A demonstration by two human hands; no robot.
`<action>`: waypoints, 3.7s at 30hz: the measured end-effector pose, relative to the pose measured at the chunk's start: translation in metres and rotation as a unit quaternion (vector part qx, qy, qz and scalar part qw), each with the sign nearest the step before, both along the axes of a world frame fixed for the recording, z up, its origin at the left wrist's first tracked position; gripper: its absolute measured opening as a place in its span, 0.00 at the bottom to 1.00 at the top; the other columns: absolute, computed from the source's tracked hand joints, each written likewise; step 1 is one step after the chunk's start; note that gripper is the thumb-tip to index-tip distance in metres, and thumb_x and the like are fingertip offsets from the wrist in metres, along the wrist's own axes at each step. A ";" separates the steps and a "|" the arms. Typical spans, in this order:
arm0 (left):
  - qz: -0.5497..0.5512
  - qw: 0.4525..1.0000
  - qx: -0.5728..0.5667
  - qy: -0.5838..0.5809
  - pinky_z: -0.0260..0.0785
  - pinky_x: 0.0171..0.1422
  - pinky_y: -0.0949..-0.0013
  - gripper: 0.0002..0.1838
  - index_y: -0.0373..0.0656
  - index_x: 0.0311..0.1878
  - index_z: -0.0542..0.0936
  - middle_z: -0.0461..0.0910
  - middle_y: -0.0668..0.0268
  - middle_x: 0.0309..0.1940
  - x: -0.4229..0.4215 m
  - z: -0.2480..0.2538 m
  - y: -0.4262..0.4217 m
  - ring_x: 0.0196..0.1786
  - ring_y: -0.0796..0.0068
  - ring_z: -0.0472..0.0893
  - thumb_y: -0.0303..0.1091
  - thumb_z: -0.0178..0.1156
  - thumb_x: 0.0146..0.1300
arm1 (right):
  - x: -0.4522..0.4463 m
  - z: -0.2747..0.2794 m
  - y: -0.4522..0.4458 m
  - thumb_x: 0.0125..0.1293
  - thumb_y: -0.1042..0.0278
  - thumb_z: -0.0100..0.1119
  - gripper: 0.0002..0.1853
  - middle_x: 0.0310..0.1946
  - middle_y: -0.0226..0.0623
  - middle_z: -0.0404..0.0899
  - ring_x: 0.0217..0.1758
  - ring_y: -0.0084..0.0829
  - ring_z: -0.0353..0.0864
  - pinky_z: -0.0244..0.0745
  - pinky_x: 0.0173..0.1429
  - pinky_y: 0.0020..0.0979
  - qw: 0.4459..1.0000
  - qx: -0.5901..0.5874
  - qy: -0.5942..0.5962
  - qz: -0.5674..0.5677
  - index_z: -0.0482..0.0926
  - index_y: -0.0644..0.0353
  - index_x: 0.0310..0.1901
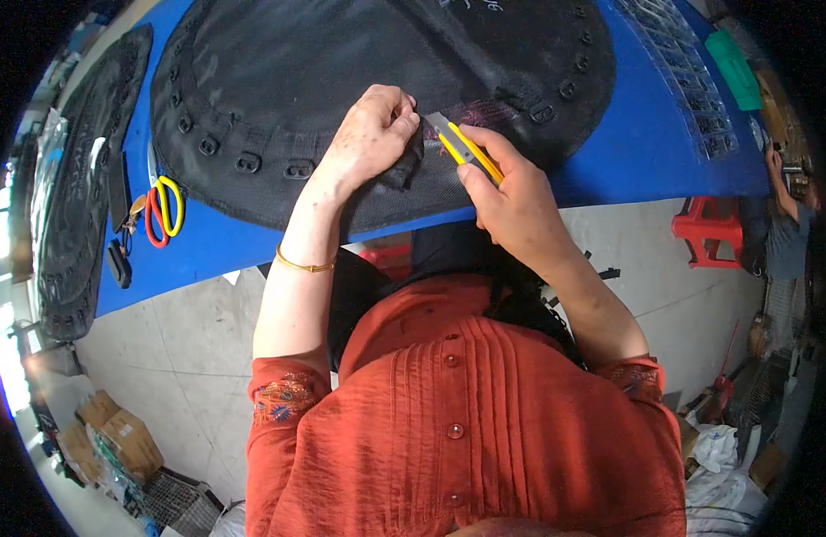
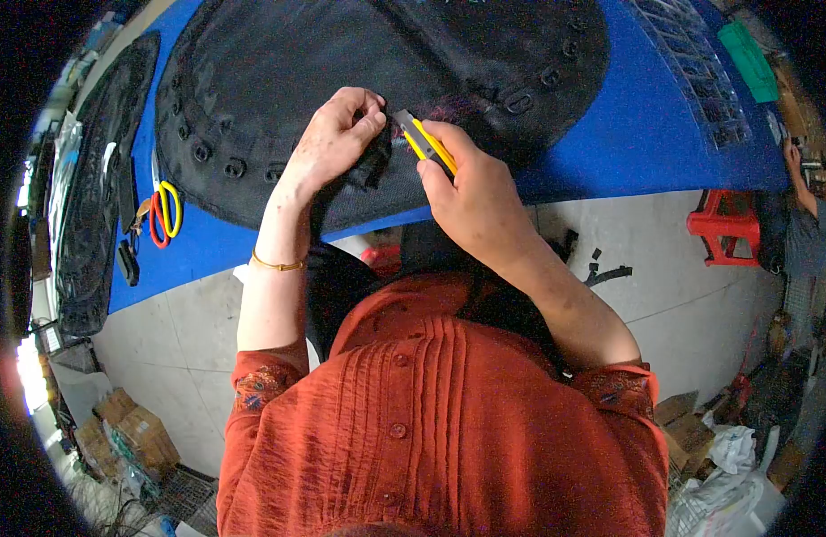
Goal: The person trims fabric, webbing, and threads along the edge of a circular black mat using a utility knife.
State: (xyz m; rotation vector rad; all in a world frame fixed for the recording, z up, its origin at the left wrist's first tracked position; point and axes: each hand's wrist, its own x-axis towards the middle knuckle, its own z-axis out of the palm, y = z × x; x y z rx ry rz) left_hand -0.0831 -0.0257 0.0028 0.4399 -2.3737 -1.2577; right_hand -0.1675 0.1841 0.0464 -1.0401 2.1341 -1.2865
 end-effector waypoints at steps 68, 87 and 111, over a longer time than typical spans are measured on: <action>0.040 0.991 0.012 -0.124 0.67 0.39 0.70 0.08 0.39 0.40 0.78 0.73 0.73 0.26 0.007 0.030 0.005 0.32 0.83 0.69 0.33 0.64 0.73 | -0.007 0.009 0.008 0.72 0.72 0.61 0.22 0.53 0.60 0.84 0.58 0.57 0.85 0.82 0.58 0.44 0.999 -0.019 0.021 0.038 0.75 0.65 0.65; 0.029 0.997 -0.040 -0.067 0.70 0.41 0.63 0.09 0.36 0.43 0.78 0.77 0.59 0.30 0.007 0.018 0.005 0.33 0.70 0.75 0.33 0.64 0.72 | -0.001 -0.004 -0.009 0.71 0.71 0.60 0.22 0.50 0.61 0.84 0.53 0.60 0.85 0.81 0.56 0.50 0.991 -0.021 0.125 0.045 0.74 0.67 0.65; 0.075 0.995 -0.038 -0.048 0.71 0.41 0.65 0.10 0.37 0.43 0.78 0.77 0.58 0.26 0.008 0.001 0.006 0.31 0.72 0.77 0.36 0.61 0.74 | -0.045 0.007 0.009 0.74 0.71 0.63 0.23 0.43 0.35 0.87 0.36 0.23 0.83 0.80 0.43 0.29 0.991 -0.033 0.127 0.005 0.76 0.56 0.69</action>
